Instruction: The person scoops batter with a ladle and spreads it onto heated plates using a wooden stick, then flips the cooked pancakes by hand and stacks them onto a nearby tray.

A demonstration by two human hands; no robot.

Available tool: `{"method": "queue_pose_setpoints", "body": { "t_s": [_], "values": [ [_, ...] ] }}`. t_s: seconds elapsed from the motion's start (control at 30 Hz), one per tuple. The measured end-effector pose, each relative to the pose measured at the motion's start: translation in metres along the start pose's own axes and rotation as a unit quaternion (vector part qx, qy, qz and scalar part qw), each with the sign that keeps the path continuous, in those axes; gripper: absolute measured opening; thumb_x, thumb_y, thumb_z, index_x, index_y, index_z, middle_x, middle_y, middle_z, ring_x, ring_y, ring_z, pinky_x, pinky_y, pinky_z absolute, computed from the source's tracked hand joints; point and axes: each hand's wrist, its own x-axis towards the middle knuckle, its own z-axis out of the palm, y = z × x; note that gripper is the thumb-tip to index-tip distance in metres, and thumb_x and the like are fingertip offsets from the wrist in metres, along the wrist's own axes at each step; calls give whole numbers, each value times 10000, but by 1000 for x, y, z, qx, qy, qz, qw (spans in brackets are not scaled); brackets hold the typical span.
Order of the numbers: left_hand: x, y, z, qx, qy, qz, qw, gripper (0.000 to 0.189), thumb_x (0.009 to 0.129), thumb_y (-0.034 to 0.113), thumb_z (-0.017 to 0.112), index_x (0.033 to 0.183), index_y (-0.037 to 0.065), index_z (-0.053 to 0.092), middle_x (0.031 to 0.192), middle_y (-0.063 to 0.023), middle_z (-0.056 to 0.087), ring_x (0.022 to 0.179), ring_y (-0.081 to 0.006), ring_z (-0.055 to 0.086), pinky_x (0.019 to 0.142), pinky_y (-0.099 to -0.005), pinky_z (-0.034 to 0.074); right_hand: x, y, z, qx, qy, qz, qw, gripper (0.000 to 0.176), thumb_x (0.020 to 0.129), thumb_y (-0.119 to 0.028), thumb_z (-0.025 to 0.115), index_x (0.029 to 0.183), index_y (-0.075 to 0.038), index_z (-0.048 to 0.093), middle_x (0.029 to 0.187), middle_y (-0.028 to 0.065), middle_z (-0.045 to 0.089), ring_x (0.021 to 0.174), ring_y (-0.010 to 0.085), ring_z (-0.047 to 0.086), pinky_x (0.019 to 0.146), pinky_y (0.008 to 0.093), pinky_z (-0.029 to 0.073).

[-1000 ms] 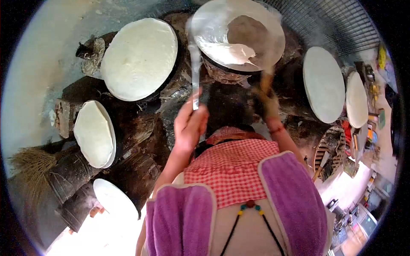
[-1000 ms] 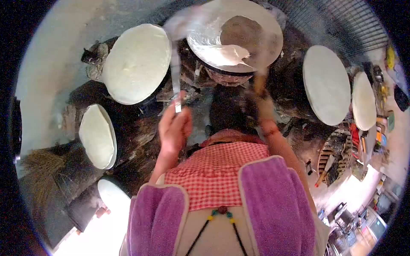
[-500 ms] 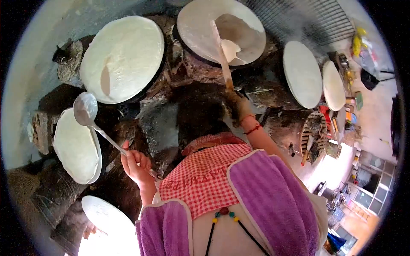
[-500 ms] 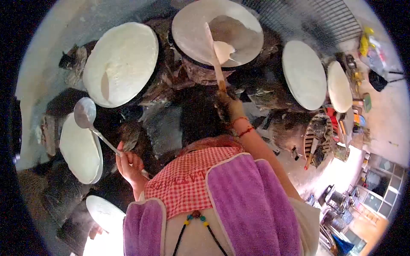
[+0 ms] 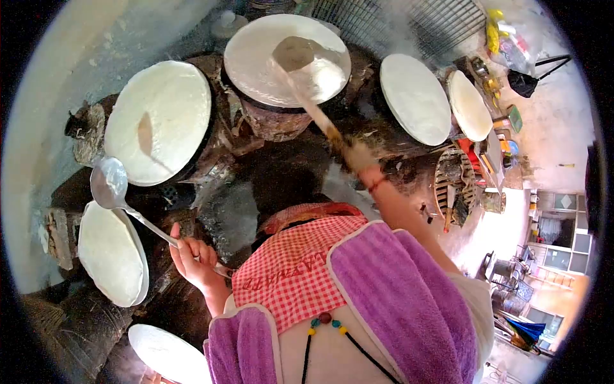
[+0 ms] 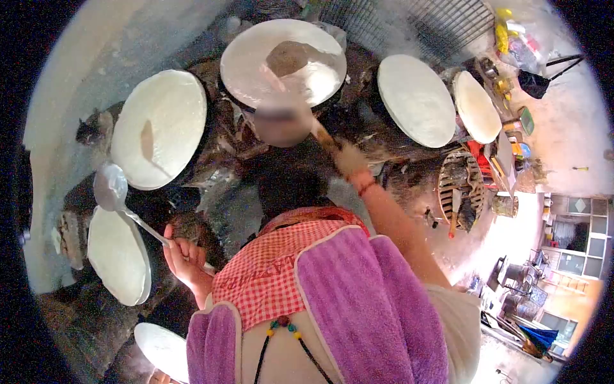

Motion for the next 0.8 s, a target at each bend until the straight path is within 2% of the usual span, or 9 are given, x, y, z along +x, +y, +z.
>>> {"method": "queue_pose_setpoints", "body": {
  "t_s": [0.13,0.23,0.3,0.37,0.43,0.63,0.7,0.77,0.8],
  "values": [
    [-10,-10,17,22,34,-8,999,354,991,184,398,1300,10,409,613,35,317,402,-37,248,329,-206,216,1,67,-3,40,-17,90,995,439,899,-398,527,1191,-75,582,1048,230,633,872,392,624,747,432,498],
    [-17,-16,43,56,44,0,997,365,990,191,405,1306,7,410,622,37,303,419,-38,245,339,-200,214,87,113,-13,203,-50,73,975,677,808,-600,559,1092,11,625,968,271,642,928,425,606,781,435,471],
    [-24,-23,65,40,54,11,998,367,988,192,411,1305,7,416,627,43,282,437,-33,237,346,-192,213,125,70,-50,28,-58,92,994,688,827,-615,515,1067,19,632,955,260,646,929,432,602,777,430,472],
    [-32,-31,94,49,64,23,997,371,986,193,414,1307,5,415,628,46,273,444,-30,233,348,-189,212,175,63,-54,26,-72,28,997,694,838,-632,475,1069,3,636,984,258,644,969,438,590,811,432,465],
    [-39,-39,113,60,82,29,994,376,985,195,417,1309,4,415,630,50,264,451,-28,229,350,-185,210,224,49,-52,-87,-125,-34,988,576,923,-537,374,1133,-54,605,994,192,659,907,353,617,793,375,479],
    [-56,-40,153,31,72,29,996,364,985,192,419,1294,1,437,629,51,272,450,-22,240,345,-186,220,194,-24,-117,20,-189,-108,976,436,930,-408,486,1264,-134,551,1119,91,649,997,224,612,871,304,464],
    [-60,-38,156,60,81,42,994,358,984,186,419,1291,3,438,629,49,279,445,-24,241,344,-187,222,172,-3,-126,195,-203,-65,957,420,890,-266,605,1282,-127,544,1081,59,656,970,166,610,842,296,483],
    [-56,-33,149,88,86,57,991,352,983,180,420,1289,6,440,628,46,286,440,-25,243,342,-187,224,146,22,-120,529,-76,-27,844,415,828,-134,675,1231,-96,583,1126,49,644,915,118,599,778,261,509],
    [-50,-35,139,90,72,54,992,344,983,175,420,1283,10,445,626,46,291,436,-27,242,341,-188,223,134,25,-104,532,-72,-29,843,415,828,-134,675,1231,-96,583,1126,49,644,915,118,599,778,261,509]
  ]
}}
